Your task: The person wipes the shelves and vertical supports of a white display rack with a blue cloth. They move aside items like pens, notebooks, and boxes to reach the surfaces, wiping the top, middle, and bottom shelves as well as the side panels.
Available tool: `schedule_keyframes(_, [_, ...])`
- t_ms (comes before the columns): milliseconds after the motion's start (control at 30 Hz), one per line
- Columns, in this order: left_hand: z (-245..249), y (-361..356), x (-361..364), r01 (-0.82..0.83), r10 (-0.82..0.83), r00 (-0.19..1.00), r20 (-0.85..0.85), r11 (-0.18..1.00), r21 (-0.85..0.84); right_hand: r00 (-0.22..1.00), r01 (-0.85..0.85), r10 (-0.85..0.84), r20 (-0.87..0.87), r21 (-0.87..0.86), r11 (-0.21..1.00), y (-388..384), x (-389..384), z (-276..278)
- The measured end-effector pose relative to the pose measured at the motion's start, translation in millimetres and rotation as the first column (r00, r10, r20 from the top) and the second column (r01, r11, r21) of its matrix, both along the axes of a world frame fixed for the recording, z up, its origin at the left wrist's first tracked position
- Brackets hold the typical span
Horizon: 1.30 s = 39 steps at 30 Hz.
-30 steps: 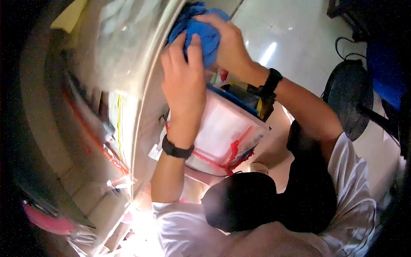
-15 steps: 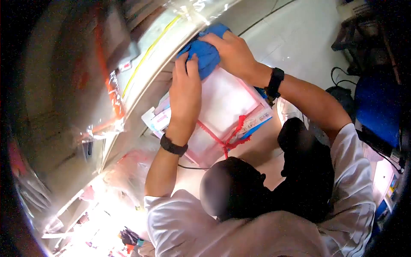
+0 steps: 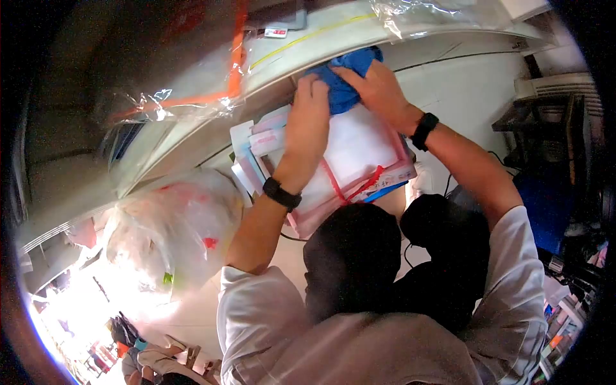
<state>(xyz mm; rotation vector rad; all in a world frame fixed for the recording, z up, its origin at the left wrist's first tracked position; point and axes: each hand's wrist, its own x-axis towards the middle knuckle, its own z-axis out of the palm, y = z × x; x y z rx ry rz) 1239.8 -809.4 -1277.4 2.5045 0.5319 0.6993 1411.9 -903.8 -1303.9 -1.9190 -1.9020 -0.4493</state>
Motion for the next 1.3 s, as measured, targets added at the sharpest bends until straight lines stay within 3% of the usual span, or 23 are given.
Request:
schedule_keyframes(267, [3.9, 27.1, -59.8, -0.153, 0.154, 0.988, -0.025, 0.988, 0.027, 0.986, -0.069, 0.089, -0.143, 0.139, 0.988, 42.0, -69.9, -1.4])
schedule_keyframes(367, [7.5, 18.7, -40.8, -0.144, 0.142, 0.982, -0.129, 0.99, -0.006, 0.995, -0.077, 0.079, -0.054, 0.035, 0.996, 32.4, -48.6, 0.4])
schedule_keyframes(467, [-2.4, 14.1, -13.7, -0.029, 0.03, 0.999, -0.015, 0.999, 0.039, 0.993, -0.061, 0.07, -0.093, 0.091, 0.994, 18.9, -20.9, 1.8])
schedule_keyframes(667, [1.1, -13.9, 50.4, 0.046, -0.048, 0.992, -0.113, 0.999, -0.019, 0.985, 0.112, -0.113, -0.127, -0.019, 0.994, -24.6, 33.6, 0.8])
schedule_keyframes(800, [14.9, -29.2, 47.1, 0.119, -0.119, 0.993, -0.014, 0.993, 0.002, 0.989, 0.092, -0.092, -0.113, 0.001, 0.996, -45.7, 34.2, 33.2])
schedule_keyframes(900, [44.1, -33.6, 12.4, 0.176, -0.177, 0.981, 0.084, 0.984, 0.019, 0.991, -0.012, 0.021, -0.129, 0.073, 0.997, -51.3, 11.8, 73.0])
schedule_keyframes(1033, [75.0, -15.5, -21.4, 0.076, -0.092, 0.98, 0.174, 0.992, 0.099, 0.977, -0.046, 0.084, -0.196, 0.192, 0.98, -22.5, -22.4, 107.9])
schedule_keyframes(1067, [79.4, -6.4, -21.3, 0.035, -0.059, 0.977, 0.205, 0.992, 0.119, 0.989, 0.014, 0.009, -0.147, 0.155, 0.988, -10.6, -29.6, 103.4])
schedule_keyframes(1167, [80.8, 8.5, -22.1, -0.027, 0.017, 0.998, 0.055, 0.984, 0.176, 0.995, 0.022, -0.01, -0.099, 0.12, 0.993, 15.8, -36.0, 90.1])
schedule_keyframes(1267, [70.1, 4.4, -4.0, -0.006, -0.009, 0.998, 0.06, 0.972, 0.236, 0.977, 0.154, -0.163, -0.134, -0.075, 0.985, -0.6, -26.5, 91.9])
schedule_keyframes(1300, [67.9, -0.5, 5.4, -0.001, -0.017, 0.997, 0.073, 0.97, 0.242, 0.975, 0.164, -0.171, -0.139, -0.062, 0.985, -8.3, -20.7, 93.0])
